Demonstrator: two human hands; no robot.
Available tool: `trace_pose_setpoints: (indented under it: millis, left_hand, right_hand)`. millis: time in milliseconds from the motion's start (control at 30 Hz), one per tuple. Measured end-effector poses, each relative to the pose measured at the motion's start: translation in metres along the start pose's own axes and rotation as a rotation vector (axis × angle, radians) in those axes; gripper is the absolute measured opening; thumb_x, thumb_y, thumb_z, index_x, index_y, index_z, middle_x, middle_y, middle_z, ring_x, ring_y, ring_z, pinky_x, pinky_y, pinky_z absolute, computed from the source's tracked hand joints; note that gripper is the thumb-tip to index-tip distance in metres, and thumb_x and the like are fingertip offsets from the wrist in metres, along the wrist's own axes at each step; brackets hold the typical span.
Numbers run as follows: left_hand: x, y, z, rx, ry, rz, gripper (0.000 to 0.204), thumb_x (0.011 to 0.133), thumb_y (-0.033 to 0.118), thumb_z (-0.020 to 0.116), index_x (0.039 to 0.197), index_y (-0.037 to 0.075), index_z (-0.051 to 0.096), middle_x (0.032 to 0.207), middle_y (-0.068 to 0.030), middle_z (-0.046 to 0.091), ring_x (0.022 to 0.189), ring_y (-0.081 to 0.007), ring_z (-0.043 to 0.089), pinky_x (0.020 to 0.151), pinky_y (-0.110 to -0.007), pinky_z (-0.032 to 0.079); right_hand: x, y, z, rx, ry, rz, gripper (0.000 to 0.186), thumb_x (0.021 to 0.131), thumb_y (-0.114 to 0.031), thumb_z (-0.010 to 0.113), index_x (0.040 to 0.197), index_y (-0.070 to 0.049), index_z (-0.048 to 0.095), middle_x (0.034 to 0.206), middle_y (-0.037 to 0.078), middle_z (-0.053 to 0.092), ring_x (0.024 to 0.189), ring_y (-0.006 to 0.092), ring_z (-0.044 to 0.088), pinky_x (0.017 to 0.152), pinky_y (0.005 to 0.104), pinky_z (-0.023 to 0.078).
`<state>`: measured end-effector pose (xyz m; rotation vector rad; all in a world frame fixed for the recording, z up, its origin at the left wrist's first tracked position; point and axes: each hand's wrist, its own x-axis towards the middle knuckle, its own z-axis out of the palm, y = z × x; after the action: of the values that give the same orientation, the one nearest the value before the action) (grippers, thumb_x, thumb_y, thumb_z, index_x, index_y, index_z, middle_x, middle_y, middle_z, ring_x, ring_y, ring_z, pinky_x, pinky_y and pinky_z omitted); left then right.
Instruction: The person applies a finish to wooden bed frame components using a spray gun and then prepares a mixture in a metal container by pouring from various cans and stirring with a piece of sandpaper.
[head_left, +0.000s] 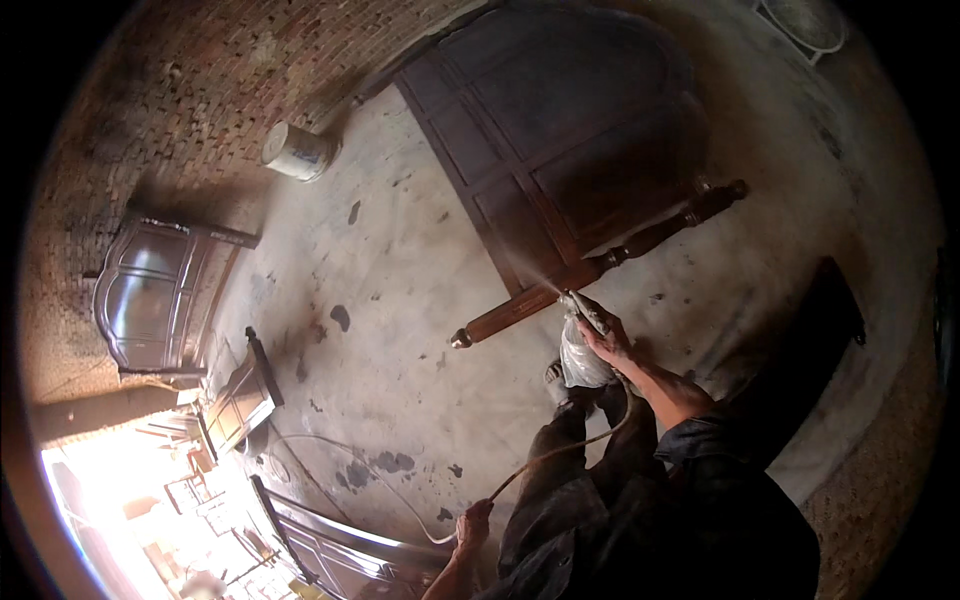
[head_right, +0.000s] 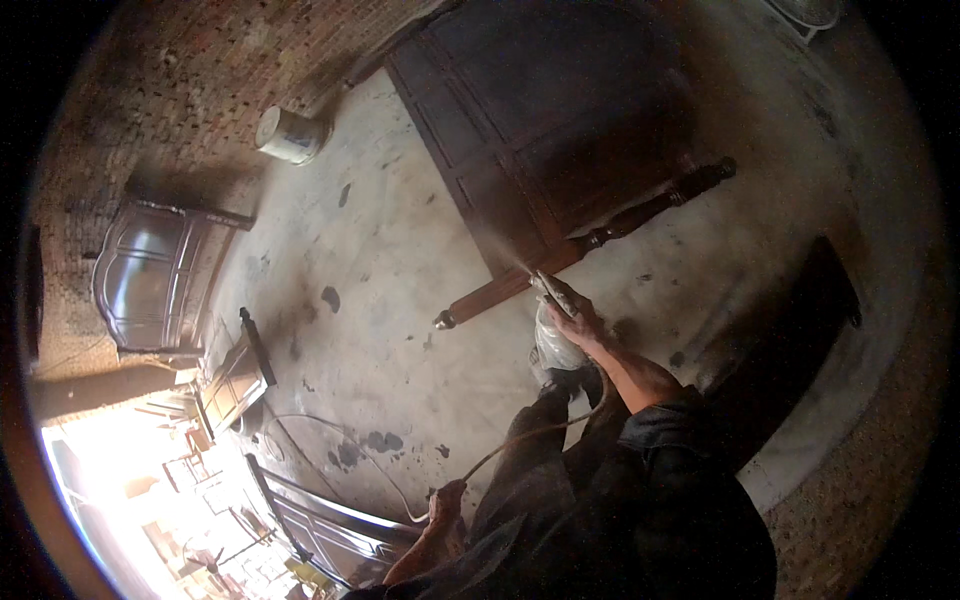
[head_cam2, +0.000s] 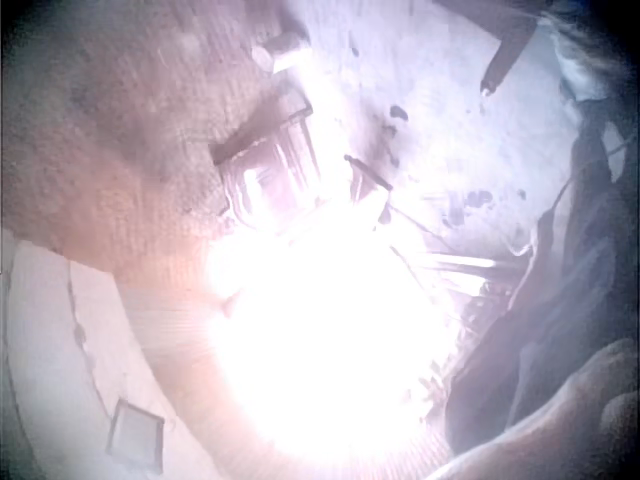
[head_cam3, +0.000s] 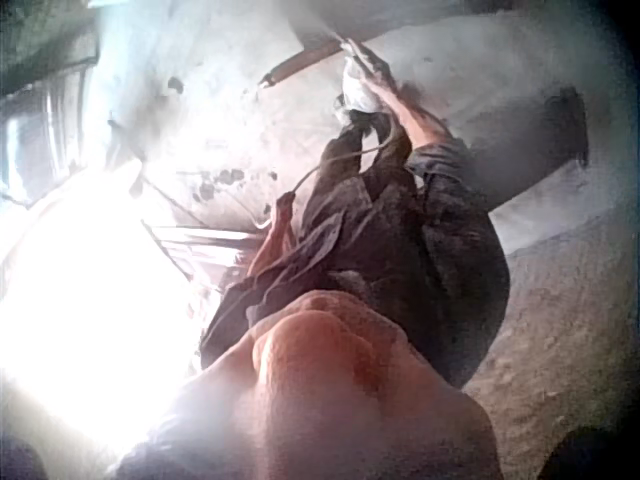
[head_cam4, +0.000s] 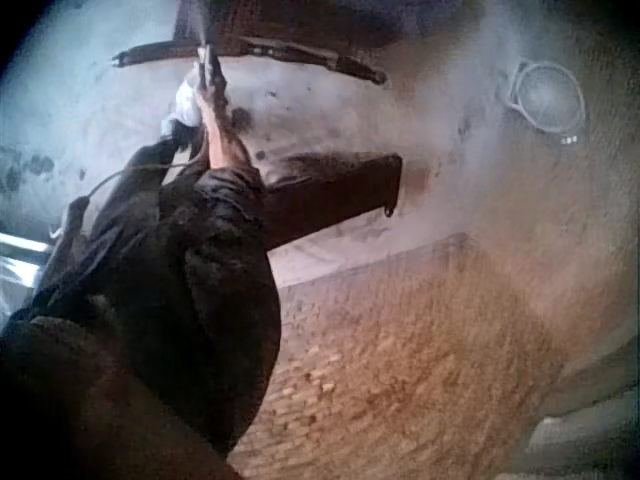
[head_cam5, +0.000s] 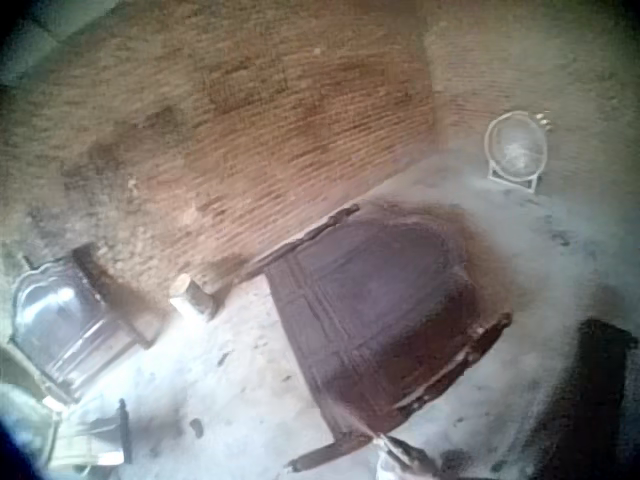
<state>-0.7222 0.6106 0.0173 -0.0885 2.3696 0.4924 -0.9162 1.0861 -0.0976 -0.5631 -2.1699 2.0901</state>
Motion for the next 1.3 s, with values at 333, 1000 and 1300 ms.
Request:
trace_pose_setpoints:
  millis: [333,1000,1300]
  left_hand:
    - [0.037,0.094,0.011,-0.025,-0.149,0.119,0.030,0.095,0.035,0.056,0.110,0.012,0.070,0.102,-0.0146,0.071,0.095,-0.0347,0.068,0.077,-0.044,0.053]
    - [0.040,0.104,0.004,0.057,-0.115,-0.036,0.029,0.097,0.029,0.053,0.113,0.011,0.070,0.112,-0.0113,0.070,0.098,-0.0329,0.068,0.083,-0.043,0.054]
    - [0.028,0.047,-0.021,-0.129,0.031,-0.226,0.030,0.094,0.040,0.060,0.111,0.019,0.072,0.097,-0.0150,0.071,0.091,-0.0371,0.068,0.077,-0.047,0.053]
  right_hand:
    - [0.023,0.038,-0.187,-0.611,0.535,0.176,0.068,0.086,-0.065,0.055,0.130,-0.013,0.060,0.120,0.021,0.065,0.108,0.0408,0.063,0.091,0.0491,0.049]
    - [0.074,-0.038,-0.127,-0.734,0.493,0.258,0.046,0.091,-0.039,0.064,0.122,-0.005,0.063,0.108,0.019,0.069,0.102,0.0375,0.066,0.085,0.0442,0.051]
    - [0.081,0.015,0.000,-0.241,0.058,0.094,0.051,0.089,-0.046,0.063,0.125,-0.009,0.061,0.108,0.020,0.069,0.103,0.0413,0.066,0.082,0.0478,0.052]
